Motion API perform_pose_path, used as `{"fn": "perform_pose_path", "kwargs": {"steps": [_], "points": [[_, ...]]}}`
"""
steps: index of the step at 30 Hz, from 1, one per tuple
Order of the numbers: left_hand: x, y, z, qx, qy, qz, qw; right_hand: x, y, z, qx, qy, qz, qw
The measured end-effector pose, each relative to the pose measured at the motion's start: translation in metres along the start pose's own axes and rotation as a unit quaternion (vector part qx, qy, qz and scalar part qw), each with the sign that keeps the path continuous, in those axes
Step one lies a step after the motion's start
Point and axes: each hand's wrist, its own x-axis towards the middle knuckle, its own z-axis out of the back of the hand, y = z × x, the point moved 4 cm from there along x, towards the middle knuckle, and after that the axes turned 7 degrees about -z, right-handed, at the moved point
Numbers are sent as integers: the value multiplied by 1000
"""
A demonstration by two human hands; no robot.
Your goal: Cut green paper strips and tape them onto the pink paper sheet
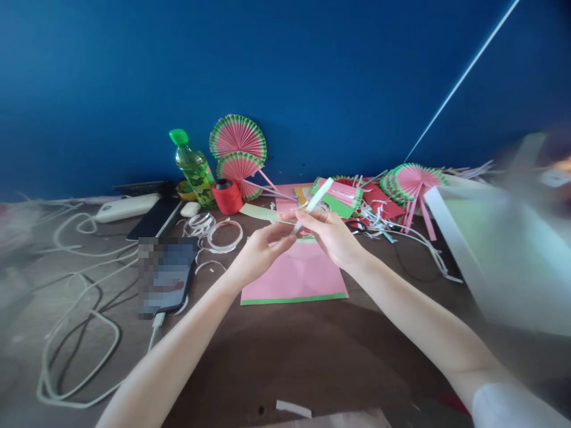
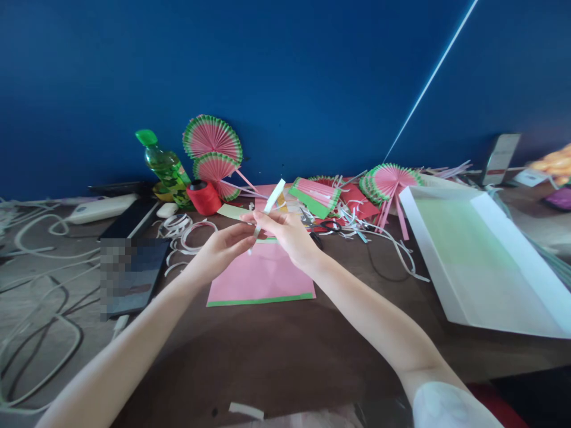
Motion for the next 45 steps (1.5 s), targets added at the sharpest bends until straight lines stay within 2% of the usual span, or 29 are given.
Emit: {"fn": "perform_pose_path", "kwargs": {"steps": [3, 7, 11, 12, 14, 16, 17, 18, 20, 22, 32, 36, 45], "points": [[-2, -5, -4, -4, -15, -3, 1000, -1, -1, -3, -25, 17, -11, 999], [-5, -8, -3, -32, -40, 13, 999, -3, 2, -4, -69, 7, -6, 998], [-4, -6, 0, -65, -53, 31, 996, 1, 0, 1, -64, 2, -14, 998], [-4, -4, 1, -75, -58, 43, 995, 2, -1, 4, -58, -16, -9, 998], [-3, -1, 3, -85, -75, 63, 992, 3, 2, 12, -67, -91, 30, 993], [-3, -1, 6, -66, -93, 69, 991, -1, 10, 18, -134, -176, 108, 969], [-3, -1, 7, -49, -100, 68, 991, -4, 15, 17, -186, -198, 154, 950], [-3, -2, 7, -32, -104, 65, 992, -6, 20, 14, -240, -197, 194, 931], [-4, -6, 8, -3, -107, 58, 993, -10, 24, 3, -327, -150, 250, 899], [-4, -9, 7, 18, -105, 53, 993, -13, 23, -6, -369, -100, 267, 884], [-5, -17, 6, 121, -84, 23, 989, -13, 16, -9, -388, -56, 237, 889], [-9, -15, 6, 181, -71, 4, 981, -14, 18, -11, -405, -40, 257, 876], [-9, -15, 4, 200, -36, -11, 979, -16, 17, -15, -466, -34, 269, 842]]}}
